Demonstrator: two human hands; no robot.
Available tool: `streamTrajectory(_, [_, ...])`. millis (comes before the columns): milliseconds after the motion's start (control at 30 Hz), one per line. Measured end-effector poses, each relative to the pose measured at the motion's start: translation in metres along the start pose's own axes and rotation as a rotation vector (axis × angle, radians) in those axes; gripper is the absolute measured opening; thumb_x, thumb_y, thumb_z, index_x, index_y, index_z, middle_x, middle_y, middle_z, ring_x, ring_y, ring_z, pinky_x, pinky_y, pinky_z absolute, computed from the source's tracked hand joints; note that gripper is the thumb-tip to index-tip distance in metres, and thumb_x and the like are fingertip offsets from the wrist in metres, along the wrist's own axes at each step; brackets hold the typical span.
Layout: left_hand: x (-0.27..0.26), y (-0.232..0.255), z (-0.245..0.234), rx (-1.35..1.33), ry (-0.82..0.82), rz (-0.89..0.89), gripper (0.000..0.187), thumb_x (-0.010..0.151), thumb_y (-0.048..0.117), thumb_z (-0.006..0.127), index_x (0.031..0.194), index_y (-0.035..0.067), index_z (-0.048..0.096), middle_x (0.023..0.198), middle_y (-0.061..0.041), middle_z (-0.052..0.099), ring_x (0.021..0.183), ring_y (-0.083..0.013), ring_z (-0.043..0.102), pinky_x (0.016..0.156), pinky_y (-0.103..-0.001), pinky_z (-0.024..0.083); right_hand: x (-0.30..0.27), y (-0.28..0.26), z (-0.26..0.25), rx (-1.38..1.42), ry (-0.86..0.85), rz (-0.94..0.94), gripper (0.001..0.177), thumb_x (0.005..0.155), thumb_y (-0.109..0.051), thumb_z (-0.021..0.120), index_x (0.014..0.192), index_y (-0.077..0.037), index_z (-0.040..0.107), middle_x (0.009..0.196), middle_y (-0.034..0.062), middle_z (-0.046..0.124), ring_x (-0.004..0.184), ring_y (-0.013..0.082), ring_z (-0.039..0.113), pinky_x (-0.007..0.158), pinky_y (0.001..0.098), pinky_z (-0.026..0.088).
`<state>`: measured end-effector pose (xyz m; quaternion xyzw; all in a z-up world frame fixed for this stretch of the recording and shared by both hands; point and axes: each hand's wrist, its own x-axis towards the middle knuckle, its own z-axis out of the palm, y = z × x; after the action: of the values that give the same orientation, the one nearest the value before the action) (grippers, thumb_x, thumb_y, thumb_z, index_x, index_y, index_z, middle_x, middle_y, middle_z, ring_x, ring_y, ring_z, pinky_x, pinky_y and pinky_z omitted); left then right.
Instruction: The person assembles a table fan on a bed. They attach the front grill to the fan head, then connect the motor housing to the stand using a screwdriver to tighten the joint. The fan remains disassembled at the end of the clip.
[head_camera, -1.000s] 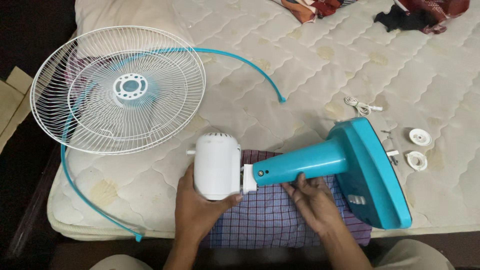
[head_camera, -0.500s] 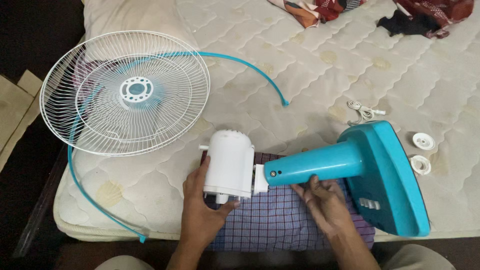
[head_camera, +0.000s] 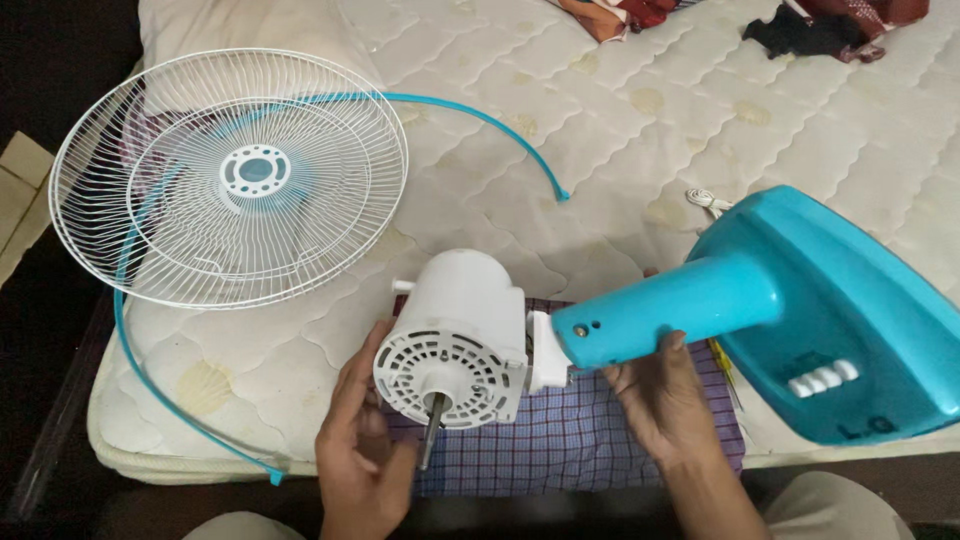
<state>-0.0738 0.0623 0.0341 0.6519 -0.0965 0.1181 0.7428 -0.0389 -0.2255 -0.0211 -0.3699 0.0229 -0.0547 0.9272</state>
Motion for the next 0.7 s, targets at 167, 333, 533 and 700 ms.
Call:
streamTrajectory(167, [0.003, -0.009, 0.010, 0.106, -0.028, -0.032, 0.096, 0.068, -0.017, 0.069, 0.156, 0.001, 0.033, 0.150, -0.019, 0.048, 0.137, -0.0279, 0.054, 0.114, -0.037, 0.045, 0.002, -0.006, 0.009, -0.084, 0.146, 0.041, 0.107, 0.061, -0.062, 0.086, 0.148, -0.015, 0.043, 0.133, 0.0038, 0.058, 0.126, 0.0241, 0.059, 0.108, 0.0482, 0.051])
streamTrajectory(333, [0.003, -0.016, 0.012, 0.335, -0.029, -0.086, 0.095, 0.062, -0.006, 0.087, 0.147, 0.006, 0.047, 0.133, -0.016, 0.056, 0.123, -0.0244, 0.065, 0.104, -0.033, 0.056, 0.004, -0.008, 0.001, -0.051, 0.102, 0.059, 0.102, 0.068, -0.063, 0.086, 0.146, -0.014, 0.043, 0.132, 0.0083, 0.057, 0.127, 0.0259, 0.057, 0.110, 0.0489, 0.048])
streamTrajectory(533, [0.008, -0.020, 0.015, 0.017, -0.158, -0.090, 0.107, 0.052, 0.005, 0.098, 0.146, 0.001, 0.046, 0.134, -0.013, 0.065, 0.124, -0.0244, 0.066, 0.106, -0.038, 0.058, 0.005, -0.015, -0.001, -0.094, 0.154, 0.013, 0.091, 0.070, -0.069, 0.080, 0.138, -0.020, 0.043, 0.128, 0.0105, 0.058, 0.120, 0.0259, 0.058, 0.101, 0.0517, 0.051])
streamTrajectory(700, [0.006, -0.026, 0.019, -0.116, -0.158, -0.249, 0.118, 0.044, 0.011, 0.100, 0.145, 0.003, 0.039, 0.127, -0.016, 0.070, 0.117, -0.0261, 0.072, 0.097, -0.043, 0.058, 0.003, -0.019, 0.011, -0.124, 0.160, -0.053, 0.080, 0.084, -0.073, 0.062, 0.133, -0.012, 0.047, 0.122, 0.0162, 0.062, 0.112, 0.0291, 0.064, 0.096, 0.0507, 0.054])
